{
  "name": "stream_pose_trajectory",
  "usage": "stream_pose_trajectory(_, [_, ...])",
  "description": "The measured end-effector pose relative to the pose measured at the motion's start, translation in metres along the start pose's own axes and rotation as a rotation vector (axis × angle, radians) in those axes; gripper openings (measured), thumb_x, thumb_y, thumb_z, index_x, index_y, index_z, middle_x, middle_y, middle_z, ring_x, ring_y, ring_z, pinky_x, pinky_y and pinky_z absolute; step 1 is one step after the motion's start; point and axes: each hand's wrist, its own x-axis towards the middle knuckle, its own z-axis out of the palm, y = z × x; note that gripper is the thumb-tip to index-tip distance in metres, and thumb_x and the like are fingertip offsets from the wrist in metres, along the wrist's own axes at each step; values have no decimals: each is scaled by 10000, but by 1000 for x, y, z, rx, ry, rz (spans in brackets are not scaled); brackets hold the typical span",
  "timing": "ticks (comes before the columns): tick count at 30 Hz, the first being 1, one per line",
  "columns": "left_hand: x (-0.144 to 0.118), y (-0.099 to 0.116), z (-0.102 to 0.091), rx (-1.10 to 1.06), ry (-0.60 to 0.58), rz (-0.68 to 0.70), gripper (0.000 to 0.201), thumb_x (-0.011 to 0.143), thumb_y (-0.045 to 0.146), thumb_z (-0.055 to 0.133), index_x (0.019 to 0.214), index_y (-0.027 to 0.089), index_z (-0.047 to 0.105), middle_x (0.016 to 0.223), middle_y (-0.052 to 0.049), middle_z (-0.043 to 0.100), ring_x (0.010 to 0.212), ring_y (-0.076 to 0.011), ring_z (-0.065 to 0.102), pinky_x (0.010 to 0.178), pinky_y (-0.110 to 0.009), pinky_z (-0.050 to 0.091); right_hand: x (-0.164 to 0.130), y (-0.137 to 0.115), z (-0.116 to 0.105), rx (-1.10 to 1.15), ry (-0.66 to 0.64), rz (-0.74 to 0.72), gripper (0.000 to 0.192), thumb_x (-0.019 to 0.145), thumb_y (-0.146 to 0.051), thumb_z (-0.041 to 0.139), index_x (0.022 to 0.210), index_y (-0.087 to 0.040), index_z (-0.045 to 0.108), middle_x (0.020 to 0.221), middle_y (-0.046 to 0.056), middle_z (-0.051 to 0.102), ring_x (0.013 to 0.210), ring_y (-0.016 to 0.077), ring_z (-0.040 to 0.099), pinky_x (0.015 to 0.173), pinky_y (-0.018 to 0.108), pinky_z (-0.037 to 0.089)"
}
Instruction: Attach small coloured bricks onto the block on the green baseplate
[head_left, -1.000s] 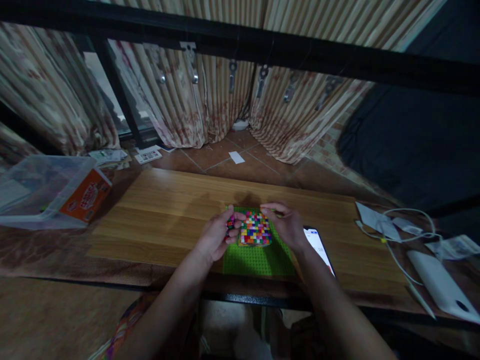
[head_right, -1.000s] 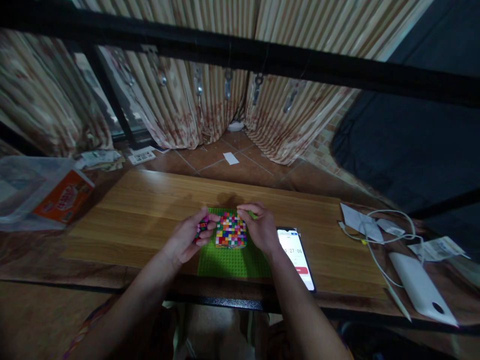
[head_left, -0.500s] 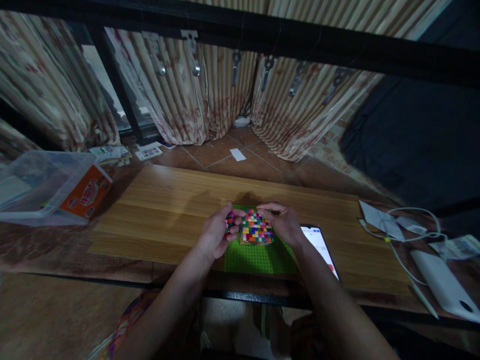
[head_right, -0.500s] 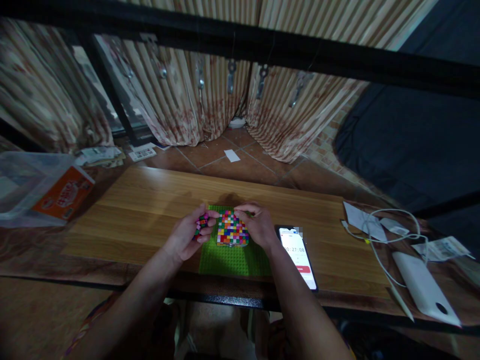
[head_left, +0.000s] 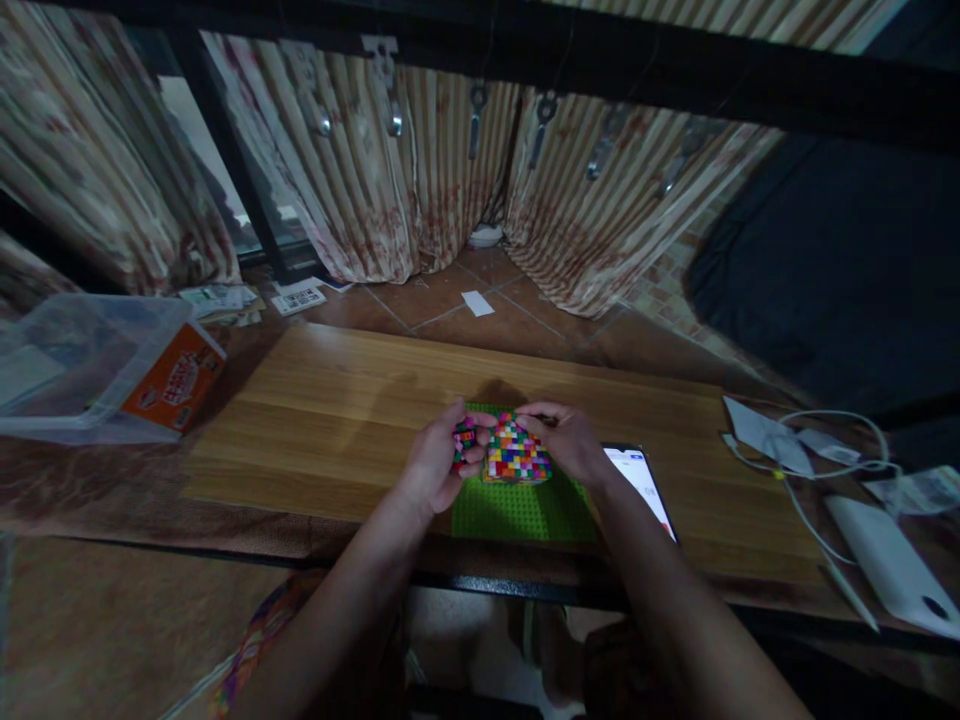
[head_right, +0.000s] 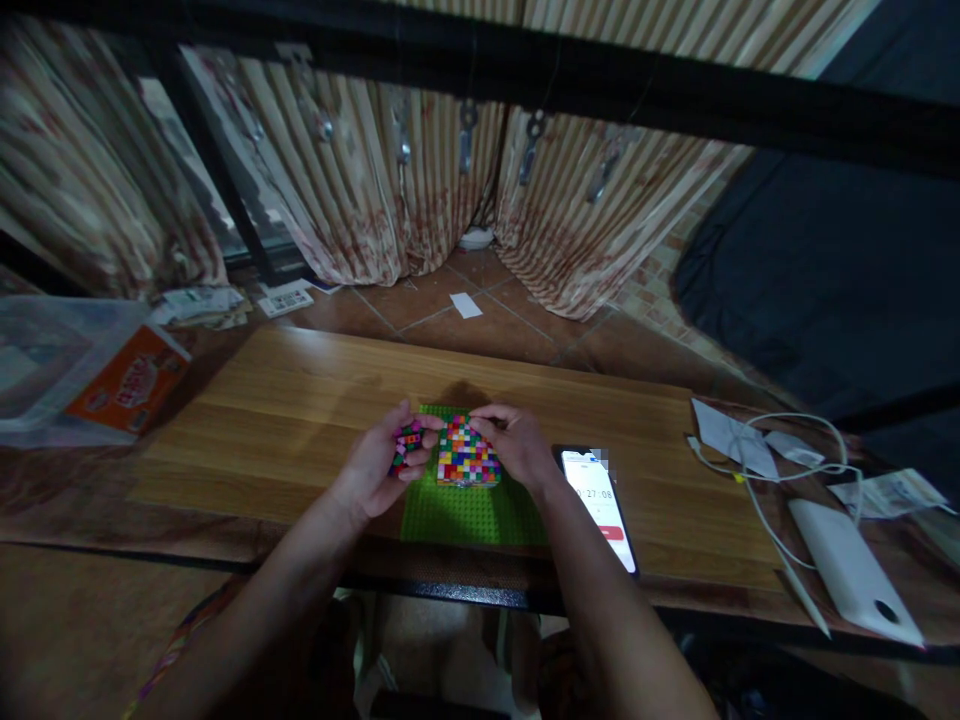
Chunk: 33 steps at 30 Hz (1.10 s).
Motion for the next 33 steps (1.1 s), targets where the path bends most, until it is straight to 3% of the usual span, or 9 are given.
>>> stream_pose_trajectory(6, [0,-3,1,15,-26,-10,401,905,423,467,787,85,648,600,-11,490,399,-34,321,330,-141,173,-2,6,-1,-1,-26,-19,298,748,-422,692,952,-213,748,894,43,756,790,197,674,772,367,521])
stream_pose_trajectory(8, [0,-5,2,21,-35,-15,417,911,426,447,785,84,649,594,-14,495,395,-35,320,329,-143,172,-6,3,-1,-16,32,-58,316,760,-416,691,1018,-236,732,986,45,743,868,210,671,832,394,512])
stream_pose_trajectory(12, [0,-7,4,43,-74,-46,455,929,434,393,776,85,640,599,-26,515,384,-33,325,328,-141,173,-19,-23,-1,-116,160,-324,226,853,-357,620,1034,-272,725,1114,48,672,1069,215,610,973,407,449])
stream_pose_trajectory(15, [0,-8,5,66,-85,-73,465,937,441,365,724,102,601,591,-37,536,371,-36,341,326,-139,173,-30,-45,0,-214,15,-491,214,900,-330,574,1053,-300,721,1207,51,605,1164,219,551,1007,409,426])
stream_pose_trajectory(18, [-1,-10,6,89,-78,-81,448,929,451,388,676,119,552,561,-32,537,361,-36,353,327,-132,178,-35,-54,1,-305,-111,-570,241,932,-301,528,1091,-301,709,1278,58,564,1211,234,506,1020,442,409])
stream_pose_trajectory(27, [-2,-12,3,220,-123,-144,368,891,451,460,726,133,546,558,-44,573,362,-40,369,334,-126,159,-35,-54,-4,-364,-247,-619,145,908,-253,577,950,-246,715,1123,64,625,1045,217,566,915,412,446])
stream_pose_trajectory(33, [-5,-8,3,217,-162,-99,218,755,322,646,727,118,576,603,-10,552,410,-25,365,347,-130,173,-35,-53,-2,-210,-182,-511,64,882,-244,617,893,-227,677,1065,52,639,1018,196,589,908,375,445])
